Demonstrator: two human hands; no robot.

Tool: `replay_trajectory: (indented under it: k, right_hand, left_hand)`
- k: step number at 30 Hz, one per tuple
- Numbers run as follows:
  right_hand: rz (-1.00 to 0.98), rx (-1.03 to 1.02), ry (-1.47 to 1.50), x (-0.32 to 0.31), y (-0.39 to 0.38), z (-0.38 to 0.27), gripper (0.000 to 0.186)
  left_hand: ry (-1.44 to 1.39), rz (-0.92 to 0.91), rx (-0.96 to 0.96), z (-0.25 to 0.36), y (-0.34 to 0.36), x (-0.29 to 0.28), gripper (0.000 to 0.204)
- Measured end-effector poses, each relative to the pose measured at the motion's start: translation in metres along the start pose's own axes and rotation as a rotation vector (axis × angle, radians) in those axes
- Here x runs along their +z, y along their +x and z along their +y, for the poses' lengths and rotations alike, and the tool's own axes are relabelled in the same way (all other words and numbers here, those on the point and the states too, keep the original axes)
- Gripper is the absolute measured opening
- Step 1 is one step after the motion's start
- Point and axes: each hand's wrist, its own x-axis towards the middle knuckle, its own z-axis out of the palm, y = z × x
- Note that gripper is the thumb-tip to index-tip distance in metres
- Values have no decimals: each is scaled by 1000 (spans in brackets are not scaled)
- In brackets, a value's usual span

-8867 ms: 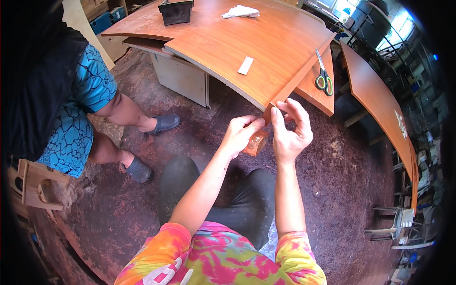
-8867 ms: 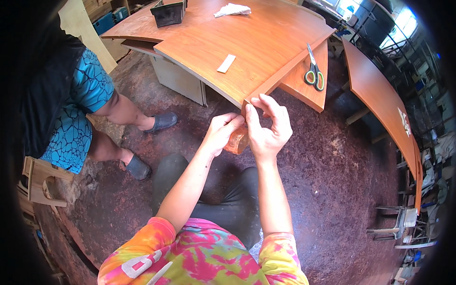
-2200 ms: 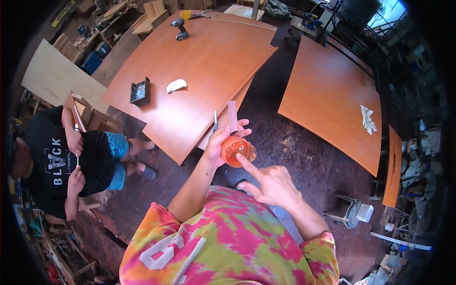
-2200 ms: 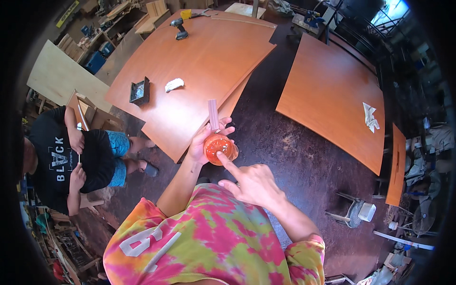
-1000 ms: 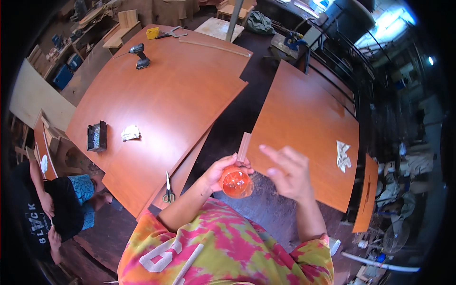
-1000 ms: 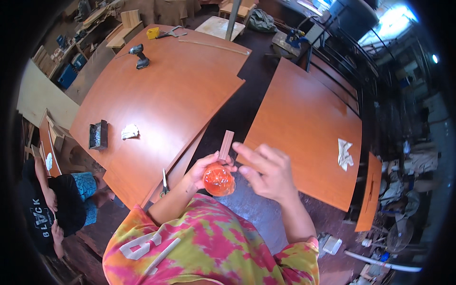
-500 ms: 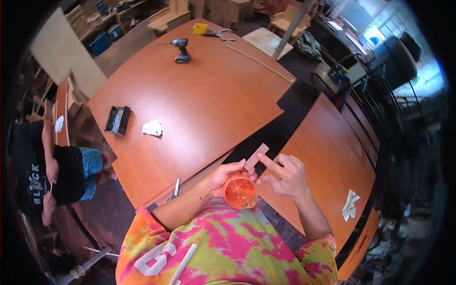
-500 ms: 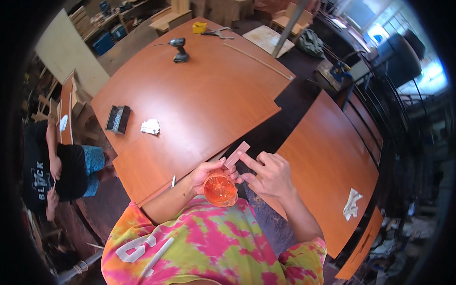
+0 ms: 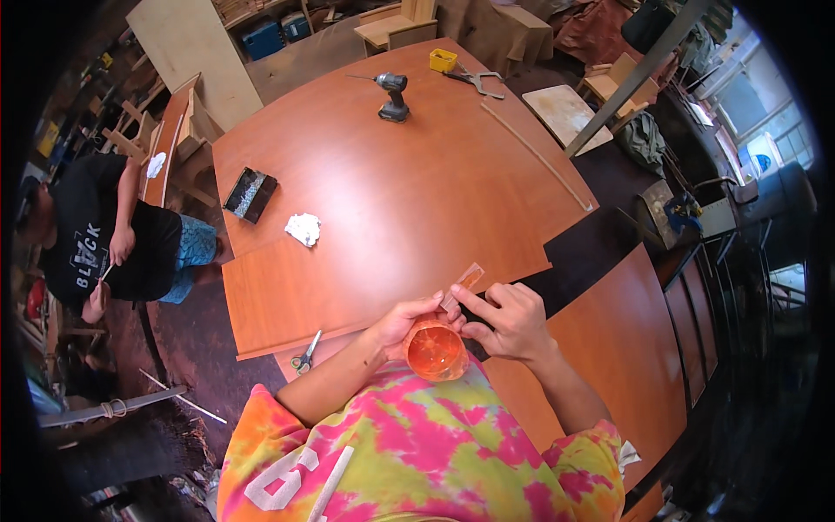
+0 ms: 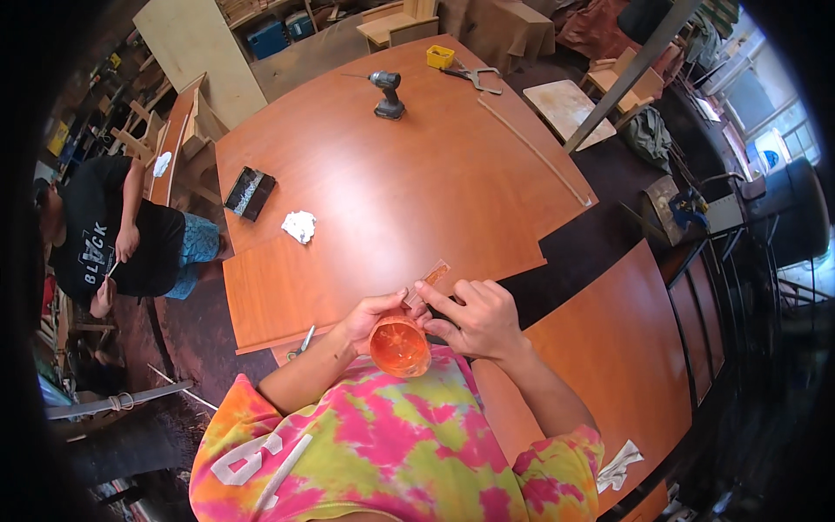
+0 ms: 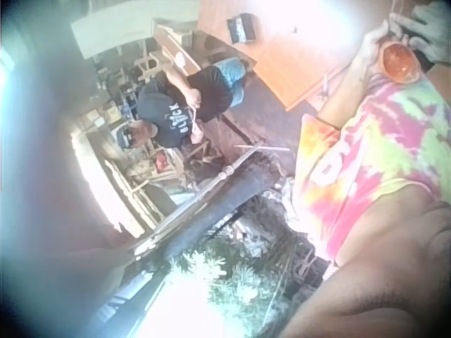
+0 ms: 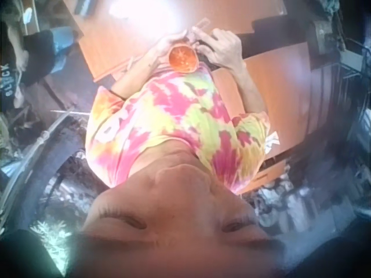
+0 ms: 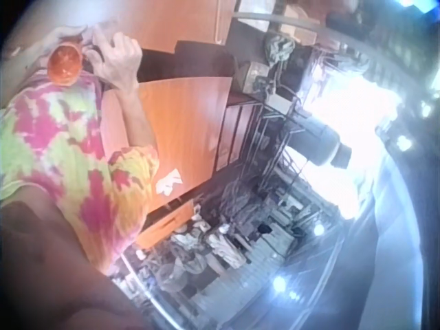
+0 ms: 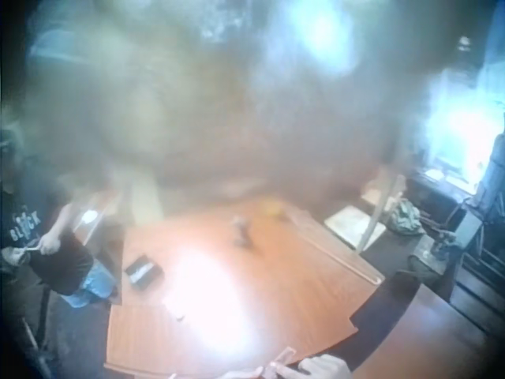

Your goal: The person applies glue from a small container to a strip of wood veneer using their fingers and then presses the strip onto the edge of a larger wooden board.

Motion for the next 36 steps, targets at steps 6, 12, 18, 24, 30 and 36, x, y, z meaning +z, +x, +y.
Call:
replay_trajectory:
  k: [6,12,18,24,30,36]
  right_hand:
    - [21,37,27,-24,-5,95,53]
    - [-15,-18,54,-38,-3,155,52]
    - [10,48,7,-44,-5,173,53]
    - [-27,7,-20,-50,4,166,53]
    - [6,97,-89,-64,3,151,53]
    - [-40,32,-55,-57,-2,144,52]
  left_hand:
    - [-19,-28,109,1,77,23,38]
    - [18,46,64,6,126,30,34]
    - [-50,-33,116,10,147,29,34]
    - [-5,-80,135,17,147,28,33]
    - [-38,-119,99,28,140,28,33]
    - [54,-110,61,26,146,31,35]
